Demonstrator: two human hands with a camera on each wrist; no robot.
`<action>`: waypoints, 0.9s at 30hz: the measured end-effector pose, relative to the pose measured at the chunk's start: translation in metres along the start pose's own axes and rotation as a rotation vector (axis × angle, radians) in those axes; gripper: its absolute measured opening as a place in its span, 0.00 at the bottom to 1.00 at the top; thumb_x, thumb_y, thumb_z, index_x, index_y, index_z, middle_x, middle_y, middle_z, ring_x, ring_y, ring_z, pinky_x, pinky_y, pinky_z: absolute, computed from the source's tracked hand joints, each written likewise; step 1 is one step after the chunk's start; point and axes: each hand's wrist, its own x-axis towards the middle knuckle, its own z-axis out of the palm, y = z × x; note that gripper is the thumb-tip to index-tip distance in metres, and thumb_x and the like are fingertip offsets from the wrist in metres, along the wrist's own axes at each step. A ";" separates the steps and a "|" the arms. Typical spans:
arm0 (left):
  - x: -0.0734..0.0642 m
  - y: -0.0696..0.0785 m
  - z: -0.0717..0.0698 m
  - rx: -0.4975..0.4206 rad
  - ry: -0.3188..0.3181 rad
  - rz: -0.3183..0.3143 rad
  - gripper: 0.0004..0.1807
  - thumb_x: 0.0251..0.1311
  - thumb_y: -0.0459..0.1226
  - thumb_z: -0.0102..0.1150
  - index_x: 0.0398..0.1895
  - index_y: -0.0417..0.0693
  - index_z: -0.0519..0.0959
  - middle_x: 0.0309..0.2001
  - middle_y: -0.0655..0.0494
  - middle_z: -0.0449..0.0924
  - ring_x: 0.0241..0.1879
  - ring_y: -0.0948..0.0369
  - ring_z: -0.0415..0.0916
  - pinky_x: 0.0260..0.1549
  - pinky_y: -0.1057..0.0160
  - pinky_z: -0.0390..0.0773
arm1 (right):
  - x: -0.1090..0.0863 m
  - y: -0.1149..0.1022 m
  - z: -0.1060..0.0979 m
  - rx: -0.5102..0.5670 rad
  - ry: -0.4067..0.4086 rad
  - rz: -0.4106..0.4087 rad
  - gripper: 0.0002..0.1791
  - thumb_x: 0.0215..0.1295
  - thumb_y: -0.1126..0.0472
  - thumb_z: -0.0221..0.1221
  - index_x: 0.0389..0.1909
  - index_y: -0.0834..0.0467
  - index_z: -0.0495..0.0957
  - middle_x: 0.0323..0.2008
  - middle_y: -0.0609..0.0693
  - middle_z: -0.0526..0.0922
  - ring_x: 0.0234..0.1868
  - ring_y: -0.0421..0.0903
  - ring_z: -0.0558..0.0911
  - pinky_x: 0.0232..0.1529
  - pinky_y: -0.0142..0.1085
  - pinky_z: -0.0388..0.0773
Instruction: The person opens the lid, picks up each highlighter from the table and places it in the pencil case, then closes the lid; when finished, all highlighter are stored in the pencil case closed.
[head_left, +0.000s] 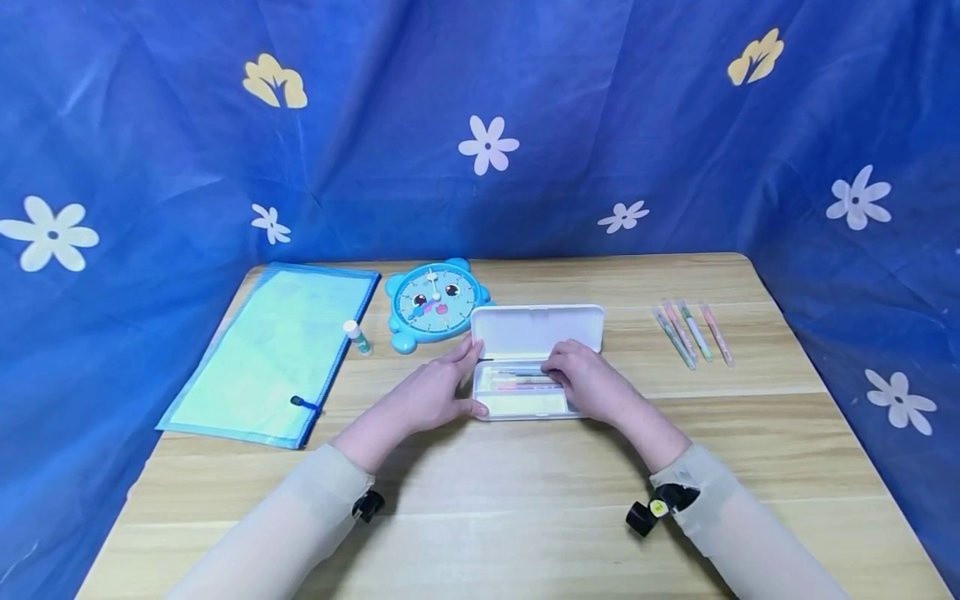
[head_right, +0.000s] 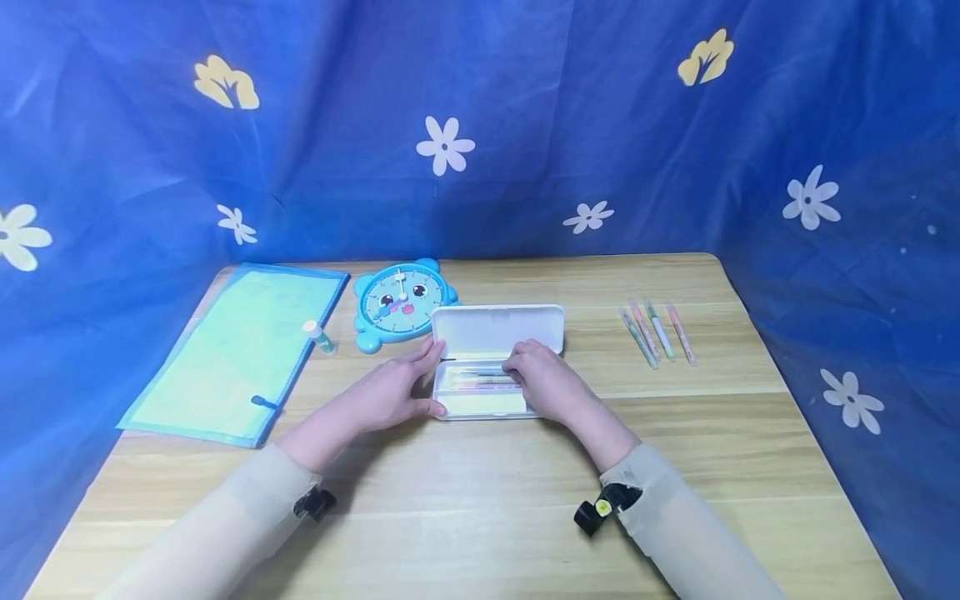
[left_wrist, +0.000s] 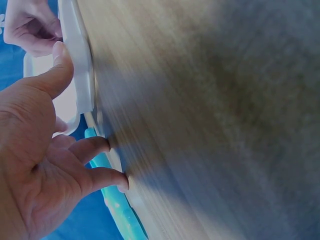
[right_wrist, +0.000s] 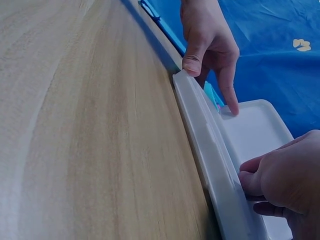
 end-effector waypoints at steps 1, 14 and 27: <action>0.001 0.000 0.000 0.000 0.000 0.001 0.62 0.58 0.57 0.76 0.85 0.45 0.49 0.84 0.45 0.41 0.74 0.38 0.62 0.72 0.45 0.67 | 0.000 0.000 0.000 0.002 0.008 -0.001 0.11 0.67 0.76 0.65 0.45 0.64 0.89 0.38 0.50 0.85 0.44 0.50 0.83 0.51 0.45 0.84; 0.002 -0.002 0.002 0.007 0.002 0.014 0.62 0.58 0.58 0.75 0.85 0.44 0.49 0.84 0.42 0.40 0.75 0.37 0.61 0.72 0.45 0.66 | -0.010 0.006 -0.024 0.066 0.126 -0.009 0.09 0.68 0.74 0.67 0.46 0.66 0.88 0.42 0.53 0.87 0.46 0.52 0.84 0.50 0.46 0.85; 0.000 -0.004 0.003 0.012 0.015 0.028 0.62 0.58 0.58 0.75 0.85 0.42 0.49 0.84 0.40 0.41 0.75 0.38 0.61 0.72 0.45 0.67 | -0.032 0.026 -0.063 0.109 0.246 0.135 0.12 0.67 0.74 0.69 0.49 0.66 0.88 0.45 0.55 0.88 0.45 0.55 0.86 0.49 0.53 0.83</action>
